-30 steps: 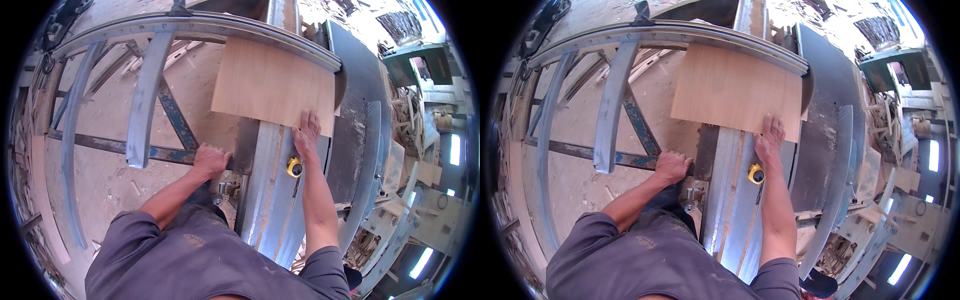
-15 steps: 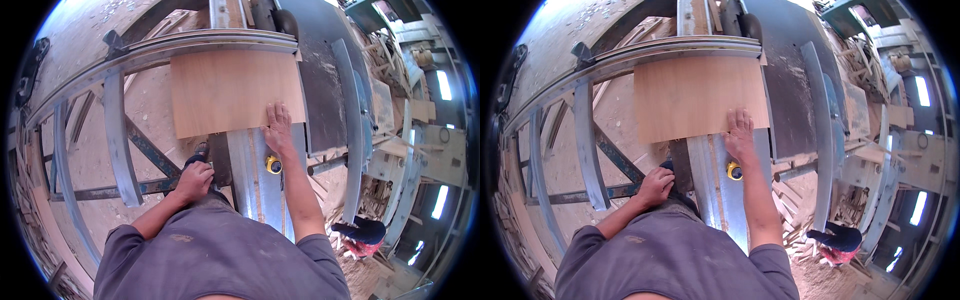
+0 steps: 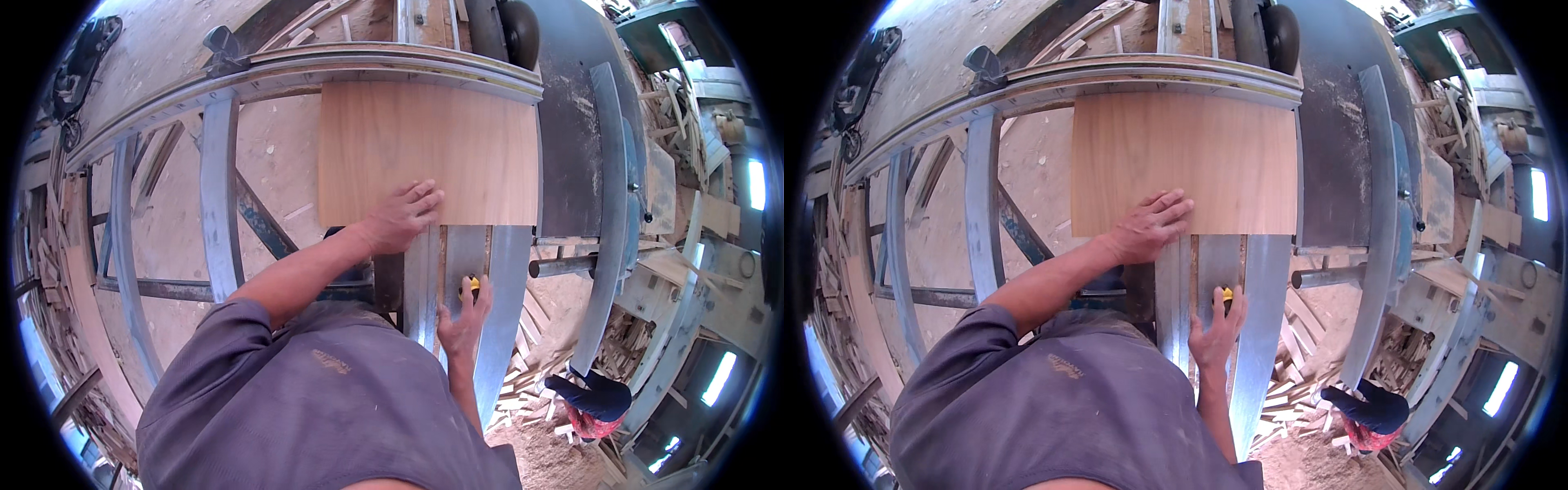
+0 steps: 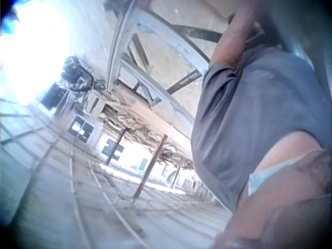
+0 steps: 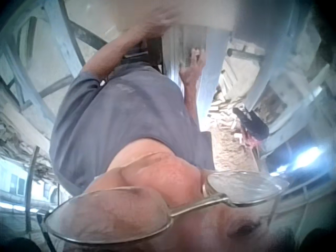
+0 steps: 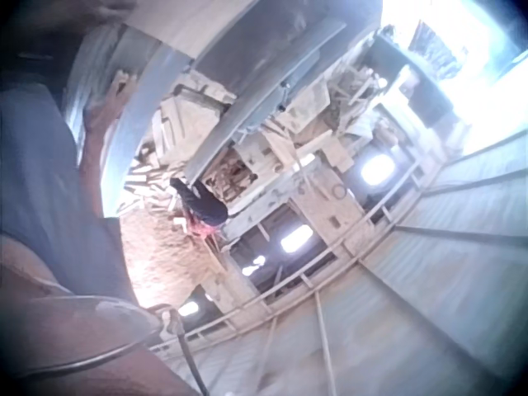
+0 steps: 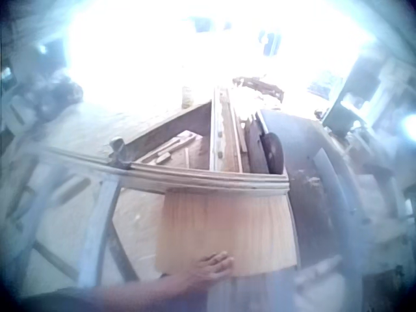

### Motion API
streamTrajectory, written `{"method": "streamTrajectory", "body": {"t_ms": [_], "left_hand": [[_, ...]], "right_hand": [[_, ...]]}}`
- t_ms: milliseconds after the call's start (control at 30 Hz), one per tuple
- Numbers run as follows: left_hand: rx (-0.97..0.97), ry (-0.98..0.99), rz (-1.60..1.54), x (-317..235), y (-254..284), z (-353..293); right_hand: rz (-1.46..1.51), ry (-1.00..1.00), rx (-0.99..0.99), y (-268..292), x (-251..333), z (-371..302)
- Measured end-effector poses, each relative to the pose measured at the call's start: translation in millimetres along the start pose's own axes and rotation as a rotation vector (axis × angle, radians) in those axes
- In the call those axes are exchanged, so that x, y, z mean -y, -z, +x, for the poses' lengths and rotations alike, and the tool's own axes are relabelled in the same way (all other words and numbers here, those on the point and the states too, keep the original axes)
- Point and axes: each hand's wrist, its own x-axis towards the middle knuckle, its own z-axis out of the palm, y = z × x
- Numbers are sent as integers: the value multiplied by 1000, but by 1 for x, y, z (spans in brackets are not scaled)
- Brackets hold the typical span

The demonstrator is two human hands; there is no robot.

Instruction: The person measures and cuts a large sheet of plywood on a table saw, then stacks the cut pieces. They use a tape measure to mark dimensions and guide the wood through the saw blade, repeating the process to produce multiple uniform pieces.

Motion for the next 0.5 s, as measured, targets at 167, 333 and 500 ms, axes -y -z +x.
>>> {"method": "streamTrajectory", "body": {"t_ms": [167,333,500], "left_hand": [[-6,120,-63,-9,0,8],[33,485,-611,-54,14,34],[46,578,-778,-62,34,40]], "right_hand": [[138,-62,-96,-21,-33,-12],[773,-213,9,7,-4,39],[1154,-170,238,2,4,82]]}}
